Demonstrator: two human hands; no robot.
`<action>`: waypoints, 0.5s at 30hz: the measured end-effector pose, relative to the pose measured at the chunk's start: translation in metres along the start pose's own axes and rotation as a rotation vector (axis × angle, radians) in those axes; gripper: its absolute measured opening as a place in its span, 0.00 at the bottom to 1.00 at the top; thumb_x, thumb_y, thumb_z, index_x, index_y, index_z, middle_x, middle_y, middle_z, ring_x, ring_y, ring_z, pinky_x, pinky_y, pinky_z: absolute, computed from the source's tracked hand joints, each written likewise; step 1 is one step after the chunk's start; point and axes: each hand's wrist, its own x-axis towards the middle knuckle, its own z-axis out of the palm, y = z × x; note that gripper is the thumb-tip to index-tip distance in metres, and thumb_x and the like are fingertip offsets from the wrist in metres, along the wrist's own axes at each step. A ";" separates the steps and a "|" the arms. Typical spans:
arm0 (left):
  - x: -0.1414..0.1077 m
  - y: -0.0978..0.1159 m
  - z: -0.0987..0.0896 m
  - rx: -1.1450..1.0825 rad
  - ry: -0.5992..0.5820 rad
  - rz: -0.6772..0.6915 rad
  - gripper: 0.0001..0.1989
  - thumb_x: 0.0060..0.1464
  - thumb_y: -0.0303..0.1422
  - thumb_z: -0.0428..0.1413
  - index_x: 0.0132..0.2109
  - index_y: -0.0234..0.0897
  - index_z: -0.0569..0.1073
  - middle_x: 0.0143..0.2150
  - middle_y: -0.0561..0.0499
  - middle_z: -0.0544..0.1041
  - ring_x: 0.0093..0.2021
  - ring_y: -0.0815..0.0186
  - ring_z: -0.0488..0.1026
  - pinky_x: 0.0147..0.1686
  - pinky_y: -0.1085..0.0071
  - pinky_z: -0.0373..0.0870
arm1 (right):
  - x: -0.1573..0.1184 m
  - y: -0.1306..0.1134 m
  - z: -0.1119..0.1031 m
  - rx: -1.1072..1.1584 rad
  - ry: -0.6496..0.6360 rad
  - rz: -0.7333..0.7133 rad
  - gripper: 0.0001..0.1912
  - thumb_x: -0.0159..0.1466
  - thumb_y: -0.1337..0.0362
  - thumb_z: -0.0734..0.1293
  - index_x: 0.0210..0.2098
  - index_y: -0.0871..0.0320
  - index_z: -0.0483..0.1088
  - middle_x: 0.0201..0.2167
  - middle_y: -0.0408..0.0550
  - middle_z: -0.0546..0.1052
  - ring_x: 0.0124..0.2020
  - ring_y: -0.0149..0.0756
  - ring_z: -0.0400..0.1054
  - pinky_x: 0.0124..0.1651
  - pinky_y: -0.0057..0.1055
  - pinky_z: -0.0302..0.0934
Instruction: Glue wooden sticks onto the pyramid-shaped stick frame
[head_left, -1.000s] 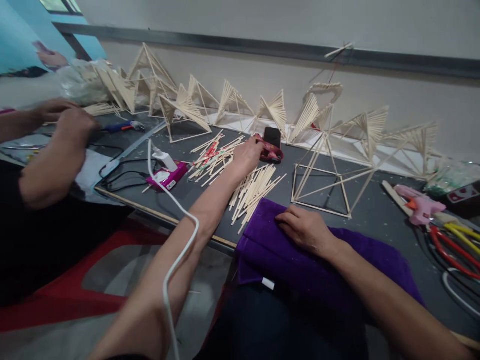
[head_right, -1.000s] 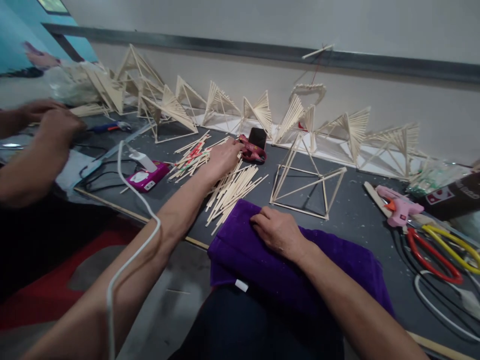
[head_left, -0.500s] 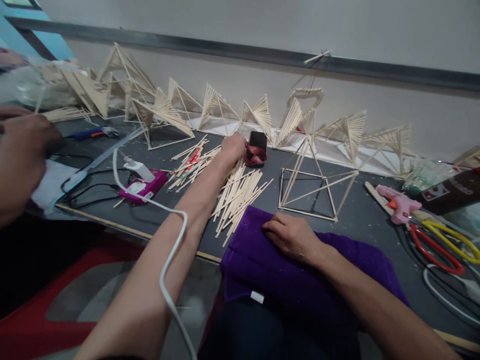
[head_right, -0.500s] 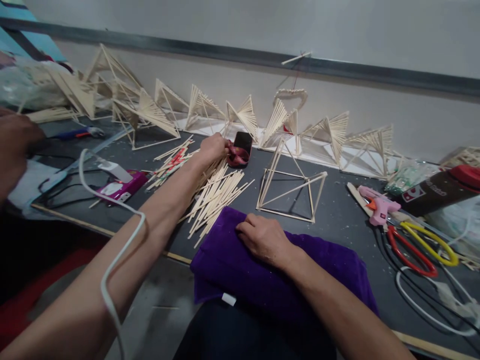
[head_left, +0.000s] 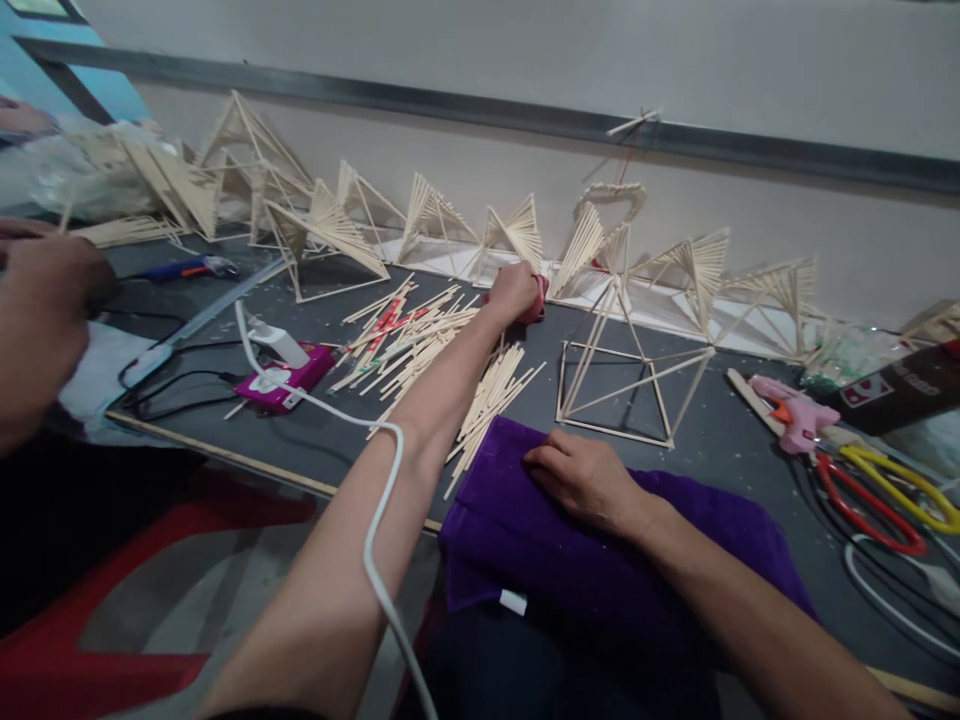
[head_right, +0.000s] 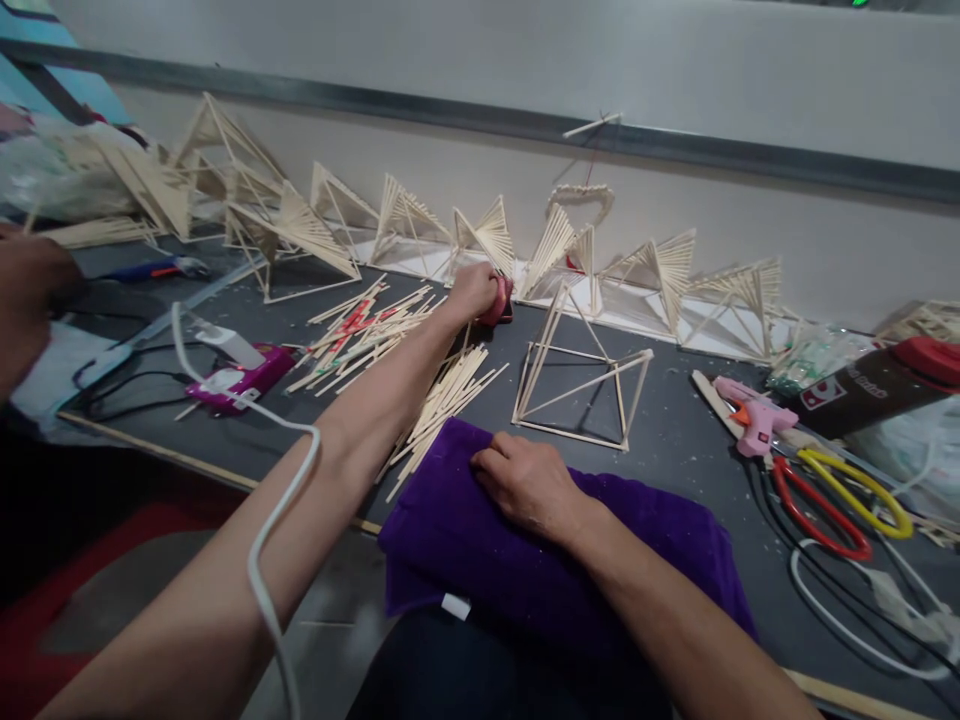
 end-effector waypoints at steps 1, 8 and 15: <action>0.001 0.004 0.003 -0.026 -0.008 0.008 0.17 0.59 0.28 0.46 0.47 0.26 0.77 0.48 0.32 0.78 0.50 0.55 0.74 0.48 0.64 0.65 | 0.000 0.000 0.000 0.000 0.003 -0.005 0.12 0.70 0.63 0.59 0.46 0.57 0.72 0.37 0.47 0.75 0.35 0.33 0.70 0.33 0.29 0.56; -0.004 0.023 0.015 -0.107 -0.107 0.101 0.18 0.55 0.25 0.49 0.49 0.34 0.77 0.46 0.45 0.80 0.47 0.62 0.75 0.46 0.71 0.67 | -0.002 0.003 0.004 0.034 0.026 -0.018 0.12 0.70 0.62 0.59 0.46 0.57 0.72 0.37 0.47 0.75 0.36 0.33 0.70 0.34 0.29 0.59; -0.022 -0.040 -0.037 0.209 -0.107 0.086 0.14 0.53 0.30 0.53 0.43 0.40 0.81 0.43 0.46 0.81 0.46 0.59 0.74 0.44 0.69 0.66 | -0.002 0.003 0.003 0.027 0.016 -0.019 0.13 0.70 0.62 0.59 0.45 0.57 0.73 0.37 0.48 0.75 0.37 0.34 0.71 0.35 0.29 0.60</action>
